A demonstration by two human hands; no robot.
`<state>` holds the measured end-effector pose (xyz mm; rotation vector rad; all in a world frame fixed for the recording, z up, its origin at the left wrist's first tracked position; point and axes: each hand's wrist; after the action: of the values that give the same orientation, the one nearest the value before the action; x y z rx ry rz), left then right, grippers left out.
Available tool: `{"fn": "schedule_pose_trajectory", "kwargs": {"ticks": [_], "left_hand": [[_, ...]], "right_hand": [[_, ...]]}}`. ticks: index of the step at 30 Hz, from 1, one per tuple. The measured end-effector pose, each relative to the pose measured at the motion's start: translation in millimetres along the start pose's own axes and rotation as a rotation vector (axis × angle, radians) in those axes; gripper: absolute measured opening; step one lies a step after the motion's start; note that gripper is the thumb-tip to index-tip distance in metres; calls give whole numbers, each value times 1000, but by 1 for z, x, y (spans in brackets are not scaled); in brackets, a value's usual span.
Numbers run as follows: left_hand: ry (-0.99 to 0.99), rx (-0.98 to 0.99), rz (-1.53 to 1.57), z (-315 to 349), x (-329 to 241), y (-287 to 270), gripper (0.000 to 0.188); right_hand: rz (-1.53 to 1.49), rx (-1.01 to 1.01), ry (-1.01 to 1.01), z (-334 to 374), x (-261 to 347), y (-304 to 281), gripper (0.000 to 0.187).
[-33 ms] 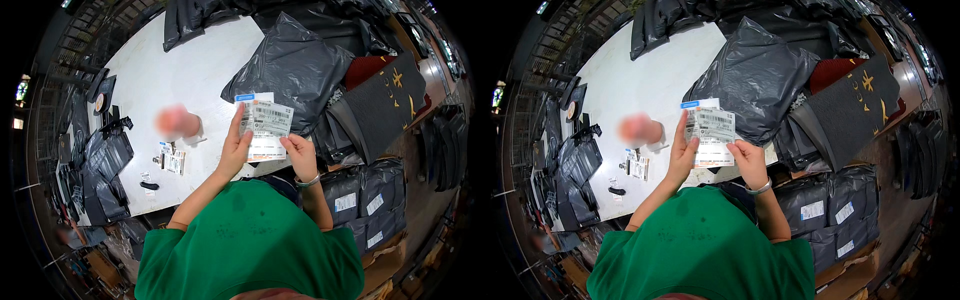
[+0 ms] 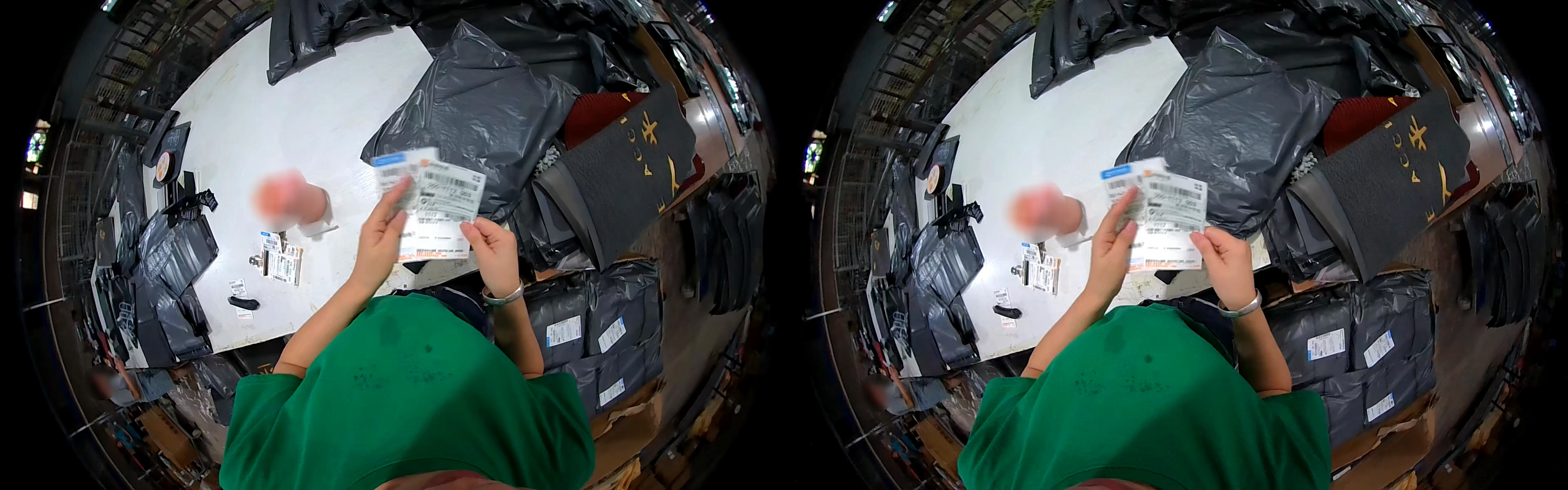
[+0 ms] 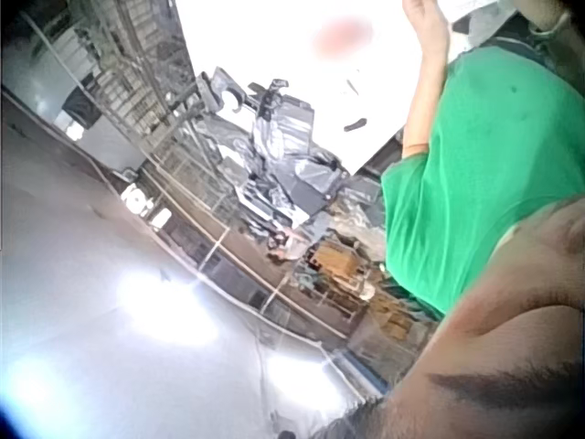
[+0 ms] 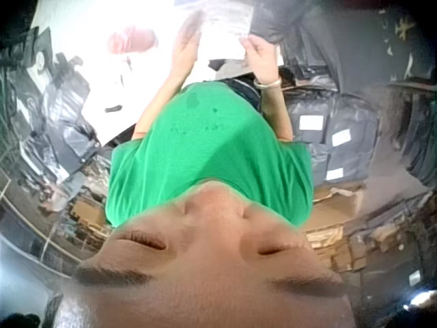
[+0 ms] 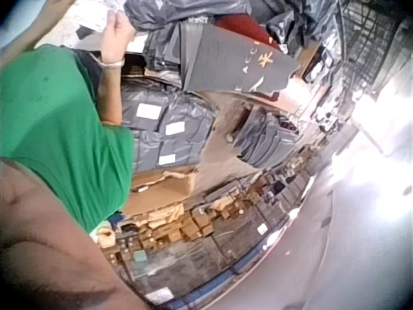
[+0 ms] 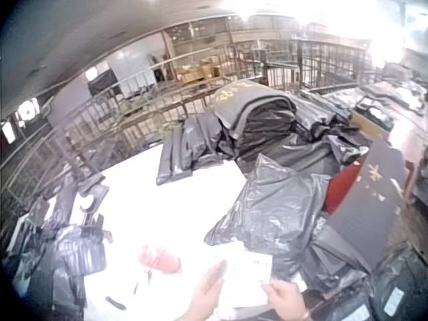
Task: The person organizes several gray packages on a white table, applies adhesive shipping labels to them, and moves a car mat into a bag for shipping.
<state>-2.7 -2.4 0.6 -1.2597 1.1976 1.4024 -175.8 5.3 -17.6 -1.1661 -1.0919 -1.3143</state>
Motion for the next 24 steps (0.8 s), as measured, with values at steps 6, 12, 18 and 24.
{"fn": "schedule_pose_trajectory", "kwargs": {"ticks": [6, 12, 18, 24], "left_hand": [[-298, 241, -177, 1, -1, -18, 17], [-365, 211, -198, 4, -6, -9, 13], [-388, 235, -178, 1, -10, -4, 13], [-299, 204, -136, 1, -5, -2, 7]], "right_hand": [[-28, -54, 9, -6, -6, -16, 18], [-125, -93, 1, -7, 0, -13, 17], [-351, -81, 165, -17, -3, -7, 20], [512, -108, -687, -8, 22, 6, 23]]}}
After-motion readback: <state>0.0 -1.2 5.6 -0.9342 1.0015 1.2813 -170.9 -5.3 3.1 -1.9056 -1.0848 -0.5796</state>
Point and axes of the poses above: each hand's wrist, its own z-axis away from the middle knuckle, its own y-axis out of the palm, x = y × z, and after that the axes turned 8 degrees about -x, right-handed
